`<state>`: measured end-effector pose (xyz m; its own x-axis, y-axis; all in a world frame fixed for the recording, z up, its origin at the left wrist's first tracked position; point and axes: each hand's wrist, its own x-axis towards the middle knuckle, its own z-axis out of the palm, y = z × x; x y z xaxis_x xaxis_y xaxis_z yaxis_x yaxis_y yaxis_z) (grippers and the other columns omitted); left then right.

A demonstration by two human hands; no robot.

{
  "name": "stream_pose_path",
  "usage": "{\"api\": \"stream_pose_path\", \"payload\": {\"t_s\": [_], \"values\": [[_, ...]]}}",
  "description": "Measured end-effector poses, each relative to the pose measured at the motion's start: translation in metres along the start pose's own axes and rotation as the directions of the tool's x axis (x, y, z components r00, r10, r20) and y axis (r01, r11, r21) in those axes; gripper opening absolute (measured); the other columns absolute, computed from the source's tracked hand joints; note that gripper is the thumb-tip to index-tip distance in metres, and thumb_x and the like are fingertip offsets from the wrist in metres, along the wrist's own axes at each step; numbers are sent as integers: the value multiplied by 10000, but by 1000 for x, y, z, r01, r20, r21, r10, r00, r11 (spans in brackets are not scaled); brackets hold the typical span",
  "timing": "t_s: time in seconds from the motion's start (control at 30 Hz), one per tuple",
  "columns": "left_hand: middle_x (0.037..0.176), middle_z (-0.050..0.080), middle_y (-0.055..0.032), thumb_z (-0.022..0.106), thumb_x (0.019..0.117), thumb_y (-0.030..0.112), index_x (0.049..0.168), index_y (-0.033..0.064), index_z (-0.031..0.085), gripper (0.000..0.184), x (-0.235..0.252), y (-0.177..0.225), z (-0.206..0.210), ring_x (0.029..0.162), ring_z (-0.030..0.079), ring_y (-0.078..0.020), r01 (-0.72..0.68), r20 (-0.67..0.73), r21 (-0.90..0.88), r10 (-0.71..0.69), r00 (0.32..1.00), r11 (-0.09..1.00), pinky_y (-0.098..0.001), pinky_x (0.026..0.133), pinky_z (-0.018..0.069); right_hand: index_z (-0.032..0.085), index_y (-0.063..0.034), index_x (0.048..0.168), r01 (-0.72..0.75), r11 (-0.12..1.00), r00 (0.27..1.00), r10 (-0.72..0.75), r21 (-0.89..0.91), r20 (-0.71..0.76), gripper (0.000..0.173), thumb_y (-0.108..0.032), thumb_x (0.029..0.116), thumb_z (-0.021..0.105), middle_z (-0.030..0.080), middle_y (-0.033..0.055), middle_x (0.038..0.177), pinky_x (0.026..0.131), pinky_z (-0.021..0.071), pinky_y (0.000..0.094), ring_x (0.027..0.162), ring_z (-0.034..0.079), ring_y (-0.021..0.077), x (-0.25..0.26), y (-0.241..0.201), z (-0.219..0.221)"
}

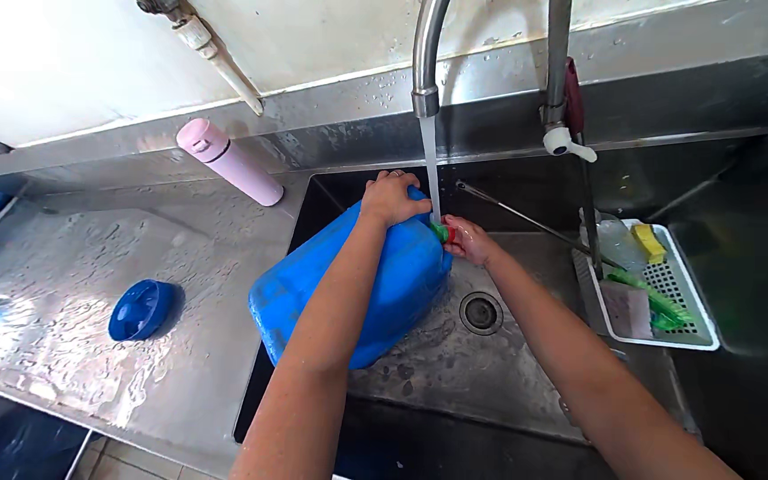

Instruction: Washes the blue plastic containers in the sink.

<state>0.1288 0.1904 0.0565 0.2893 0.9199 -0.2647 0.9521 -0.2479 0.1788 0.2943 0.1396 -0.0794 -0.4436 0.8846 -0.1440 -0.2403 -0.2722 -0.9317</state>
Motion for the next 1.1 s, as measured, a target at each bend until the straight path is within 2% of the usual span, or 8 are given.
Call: {"api": "stream_pose_path", "payload": {"t_s": [0.23, 0.37, 0.53, 0.67, 0.77, 0.87, 1.03, 1.1], "values": [[1445, 578, -143, 690, 940, 504, 1330, 103, 654, 561, -4, -1, 1, 1403, 455, -347, -6, -10, -11, 6, 1000, 1000, -614, 1077, 350, 582, -22, 972, -189, 933, 982, 187, -307, -36, 609, -433, 1131, 162, 510, -20, 625, 501, 384, 176, 500, 451, 22, 2, -29, 4], [1432, 583, -152, 667, 955, 504, 1336, 97, 645, 558, 0, -1, 0, 1404, 450, -361, 19, -14, -13, -19, 1000, 1000, -620, 1075, 352, 428, 13, 1424, 31, 991, 988, -12, -127, 151, 495, -278, 1024, 417, 609, 112, 1230, 818, 573, 370, 990, 647, 177, -6, -21, -21], [1428, 584, -159, 695, 928, 524, 1314, 112, 661, 566, 0, 6, 2, 1395, 459, -370, 8, -11, -11, -8, 1000, 1000, -629, 1067, 357, 580, -28, 1032, -119, 978, 993, 119, -171, -10, 577, -426, 1128, 172, 600, -20, 639, 501, 457, 171, 504, 536, 26, -7, -18, -5], [1413, 615, -119, 742, 853, 582, 1308, 184, 691, 607, 2, 9, 8, 1408, 454, -371, 37, -65, -56, -41, 997, 998, -678, 1109, 329, 460, -74, 1408, 108, 993, 988, -102, -45, 113, 658, -341, 848, 678, 651, 1, 1175, 824, 602, 329, 1005, 667, 116, -14, -6, -28], [1444, 598, -83, 686, 870, 646, 1332, 224, 673, 627, 4, 14, 13, 1412, 454, -339, 25, -39, -36, -27, 999, 999, -666, 1113, 332, 553, -61, 1117, 71, 988, 995, -80, -134, -57, 438, -370, 1109, 243, 611, -95, 704, 543, 505, 204, 572, 565, 6, -17, -4, -5], [1504, 544, -118, 676, 917, 582, 1371, 161, 645, 619, 5, 9, 11, 1468, 396, -335, -9, -26, -62, 7, 1000, 998, -645, 1179, 270, 464, -82, 1347, 145, 984, 989, -143, -107, 27, 745, -714, 955, 487, 680, -135, 1003, 746, 590, 249, 861, 665, -5, -21, 4, -15], [1532, 513, -128, 688, 917, 521, 1399, 133, 624, 622, -7, 26, 6, 1477, 379, -340, -101, 14, -22, 102, 995, 995, -623, 1174, 282, 392, 239, 1309, 198, 931, 912, -289, -307, -290, 483, -166, 1108, 223, 567, 155, 1110, 919, 451, 166, 984, 545, -50, -42, 0, 31], [1542, 501, -120, 674, 917, 535, 1412, 143, 612, 635, -12, 28, 5, 1483, 366, -341, -134, 20, -1, 134, 991, 991, -620, 1174, 278, 513, 36, 1192, -40, 965, 943, -50, -261, -330, 432, -259, 1127, 203, 537, -50, 880, 704, 482, 145, 731, 529, -91, -42, -15, 29]]}}
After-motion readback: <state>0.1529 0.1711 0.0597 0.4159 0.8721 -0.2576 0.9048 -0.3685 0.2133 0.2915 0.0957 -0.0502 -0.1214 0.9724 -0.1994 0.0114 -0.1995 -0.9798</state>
